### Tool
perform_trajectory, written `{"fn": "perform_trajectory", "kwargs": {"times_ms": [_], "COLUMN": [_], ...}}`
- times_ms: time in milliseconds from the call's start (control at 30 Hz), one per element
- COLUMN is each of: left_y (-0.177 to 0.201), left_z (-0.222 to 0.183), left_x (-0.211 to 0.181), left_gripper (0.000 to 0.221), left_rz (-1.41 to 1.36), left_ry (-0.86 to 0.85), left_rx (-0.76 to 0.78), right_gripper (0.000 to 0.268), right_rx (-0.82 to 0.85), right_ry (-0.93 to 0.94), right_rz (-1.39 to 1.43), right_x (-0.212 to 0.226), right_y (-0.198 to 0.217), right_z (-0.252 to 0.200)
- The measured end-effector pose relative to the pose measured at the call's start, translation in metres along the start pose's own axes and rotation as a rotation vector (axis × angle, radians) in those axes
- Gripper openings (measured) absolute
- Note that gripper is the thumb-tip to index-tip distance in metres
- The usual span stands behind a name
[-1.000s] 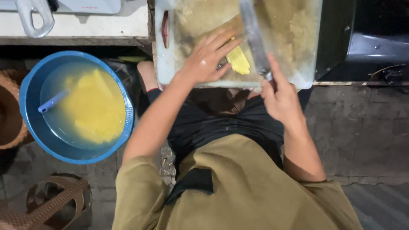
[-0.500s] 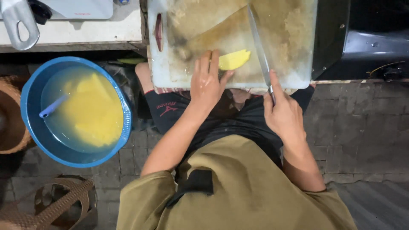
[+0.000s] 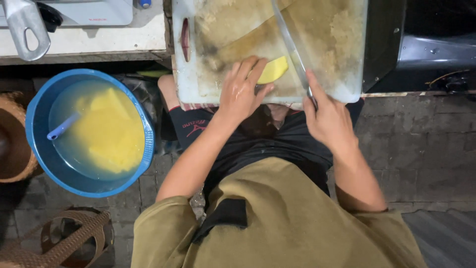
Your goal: A person peels a yellow vegetable with a knife, slices it into thin strips on a cutting board, and washes the pieces in a blue basin of water.
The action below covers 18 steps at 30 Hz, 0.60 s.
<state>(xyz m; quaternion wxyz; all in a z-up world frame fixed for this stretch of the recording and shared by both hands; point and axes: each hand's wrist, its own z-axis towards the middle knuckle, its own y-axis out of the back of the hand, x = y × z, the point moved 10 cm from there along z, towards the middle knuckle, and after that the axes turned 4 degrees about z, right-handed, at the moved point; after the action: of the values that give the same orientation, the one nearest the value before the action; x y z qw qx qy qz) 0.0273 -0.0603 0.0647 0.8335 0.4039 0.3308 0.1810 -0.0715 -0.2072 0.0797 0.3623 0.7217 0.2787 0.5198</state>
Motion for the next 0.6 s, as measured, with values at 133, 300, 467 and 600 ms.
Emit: {"fn": "perform_trajectory", "kwargs": {"times_ms": [133, 300, 467, 600], "left_y": [-0.026, -0.028, -0.03, -0.031], "left_z": [0.003, 0.005, 0.005, 0.004], "left_x": [0.006, -0.002, 0.002, 0.002], "left_gripper": [0.048, 0.034, 0.03, 0.029], "left_rz": [-0.043, -0.198, -0.233, -0.266], "left_ry": [-0.109, -0.138, -0.159, -0.215], "left_rx": [0.033, 0.086, 0.084, 0.075], "right_gripper": [0.054, 0.06, 0.059, 0.057], "right_rx": [0.08, 0.24, 0.227, 0.163], "right_ry": [0.037, -0.082, -0.088, -0.049], "right_rz": [-0.027, -0.067, -0.033, -0.147], "right_x": [0.022, 0.042, 0.038, 0.031], "right_y": [0.015, 0.026, -0.006, -0.02], "right_z": [0.028, 0.032, 0.031, 0.035]}}
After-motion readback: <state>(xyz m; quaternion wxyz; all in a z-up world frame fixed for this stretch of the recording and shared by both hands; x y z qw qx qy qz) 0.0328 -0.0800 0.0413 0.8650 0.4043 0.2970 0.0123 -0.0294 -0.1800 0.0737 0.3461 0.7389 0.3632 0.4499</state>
